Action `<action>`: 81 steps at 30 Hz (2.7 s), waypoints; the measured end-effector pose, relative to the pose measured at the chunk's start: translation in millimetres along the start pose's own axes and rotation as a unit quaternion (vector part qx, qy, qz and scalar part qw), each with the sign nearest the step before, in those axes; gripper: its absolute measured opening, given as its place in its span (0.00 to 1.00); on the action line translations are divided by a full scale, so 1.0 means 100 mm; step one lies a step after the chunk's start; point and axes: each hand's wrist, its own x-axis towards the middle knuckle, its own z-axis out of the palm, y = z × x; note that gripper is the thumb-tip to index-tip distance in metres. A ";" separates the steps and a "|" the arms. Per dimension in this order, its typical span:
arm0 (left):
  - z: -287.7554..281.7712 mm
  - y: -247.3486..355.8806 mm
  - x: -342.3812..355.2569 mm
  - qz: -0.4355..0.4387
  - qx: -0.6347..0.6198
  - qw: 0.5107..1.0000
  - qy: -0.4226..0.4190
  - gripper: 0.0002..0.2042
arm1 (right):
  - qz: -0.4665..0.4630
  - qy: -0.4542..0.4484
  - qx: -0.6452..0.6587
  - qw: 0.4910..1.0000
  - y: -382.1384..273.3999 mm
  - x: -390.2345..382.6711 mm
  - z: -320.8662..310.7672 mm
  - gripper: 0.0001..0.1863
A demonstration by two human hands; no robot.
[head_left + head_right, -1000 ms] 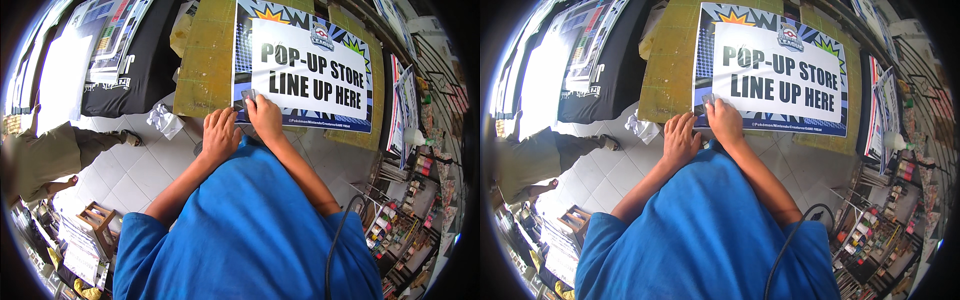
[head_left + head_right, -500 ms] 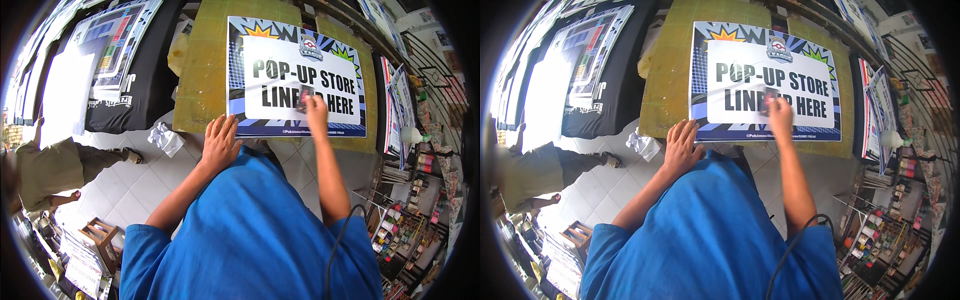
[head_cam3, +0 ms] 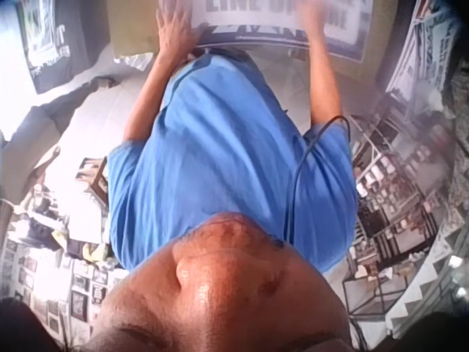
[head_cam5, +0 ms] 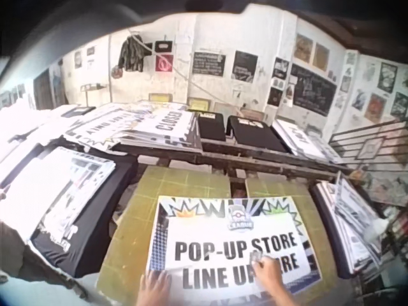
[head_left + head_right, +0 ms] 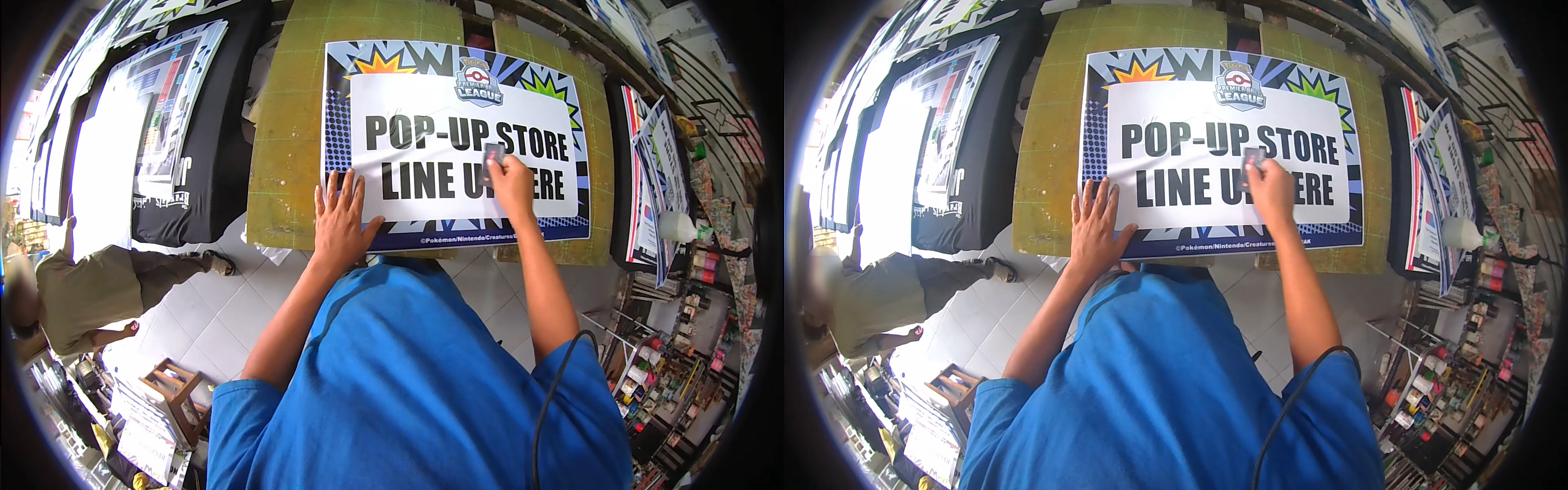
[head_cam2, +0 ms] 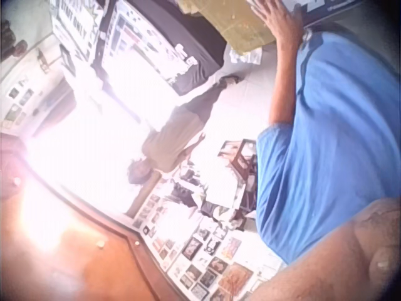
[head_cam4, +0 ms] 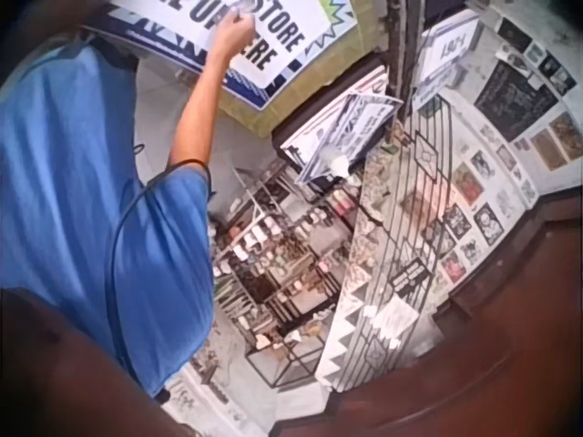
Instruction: The person applies a large printed sign to a flat surface using a spray bottle and a squeegee. They smooth the surface, peel off a protective backing layer, and continue to press the sign down to ensure adhesion.
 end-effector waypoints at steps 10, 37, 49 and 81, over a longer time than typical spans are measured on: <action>0.08 0.07 0.00 -0.016 -0.005 1.000 -0.002 0.39 | -0.038 -0.015 -0.022 0.999 -0.62 -0.06 0.46 0.16; -0.26 -0.97 2.57 -0.197 -0.075 0.969 0.132 0.40 | -0.487 -0.071 -0.058 0.869 -0.72 -0.18 0.36 0.10; -0.47 -1.11 3.37 -0.205 -0.050 0.977 0.024 0.16 | -0.453 -0.123 0.003 0.883 -0.61 -0.17 0.46 0.11; -1.28 -0.21 2.65 -0.052 -0.094 0.992 0.068 0.10 | -0.440 -0.113 -0.030 0.890 -0.55 -0.18 0.51 0.12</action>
